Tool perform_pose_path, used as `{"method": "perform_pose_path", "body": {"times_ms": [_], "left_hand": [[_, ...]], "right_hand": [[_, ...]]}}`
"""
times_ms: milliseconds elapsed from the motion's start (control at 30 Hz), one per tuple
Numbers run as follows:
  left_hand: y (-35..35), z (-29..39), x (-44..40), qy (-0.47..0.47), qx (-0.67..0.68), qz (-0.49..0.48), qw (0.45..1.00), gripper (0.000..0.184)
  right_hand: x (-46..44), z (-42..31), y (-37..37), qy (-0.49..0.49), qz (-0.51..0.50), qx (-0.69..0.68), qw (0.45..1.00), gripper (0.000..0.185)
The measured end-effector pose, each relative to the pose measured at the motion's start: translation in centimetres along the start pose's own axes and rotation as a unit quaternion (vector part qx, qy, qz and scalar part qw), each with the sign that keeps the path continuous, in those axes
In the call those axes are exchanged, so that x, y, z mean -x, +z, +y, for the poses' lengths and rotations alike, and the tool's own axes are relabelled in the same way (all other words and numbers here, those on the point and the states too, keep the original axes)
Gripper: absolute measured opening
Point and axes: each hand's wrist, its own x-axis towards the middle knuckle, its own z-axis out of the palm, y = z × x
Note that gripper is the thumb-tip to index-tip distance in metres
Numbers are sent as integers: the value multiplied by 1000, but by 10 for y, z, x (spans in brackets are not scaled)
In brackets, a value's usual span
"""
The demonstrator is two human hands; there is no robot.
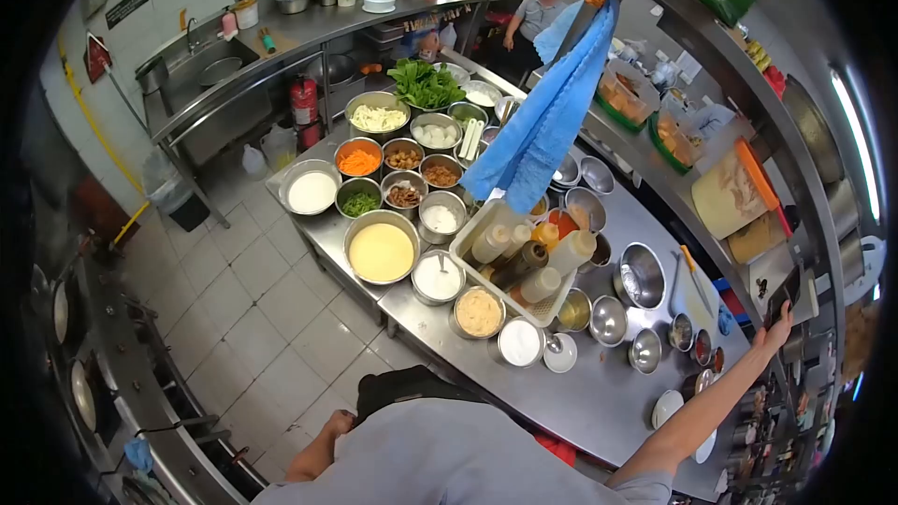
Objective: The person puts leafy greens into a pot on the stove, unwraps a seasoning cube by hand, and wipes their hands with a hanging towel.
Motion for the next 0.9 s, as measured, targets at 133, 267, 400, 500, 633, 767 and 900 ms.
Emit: {"method": "perform_pose_path", "body": {"times_ms": [133,267,400,500,633,767,900], "left_hand": [[-24,-9,-36,9,84,24,996,10],[-67,16,-42,32,167,92,981,9],[-101,37,-37,14,179,117,977,12],[-124,30,-45,5,196,131,972,13],[-129,26,-50,0,245,155,957,13],[-121,19,-48,1,230,138,963,14],[-99,23,-33,3,242,114,964,16]], "right_hand": [[-14,2,-22,16,-27,-127,991,51],[-16,0,-33,35,-2,-172,984,46],[-6,-2,-27,36,22,-185,982,41],[-23,13,-35,52,23,-185,981,39],[-19,16,-27,26,13,-175,984,37],[0,3,-16,22,21,-203,979,41],[-17,16,-44,46,-135,-344,928,57]]}}
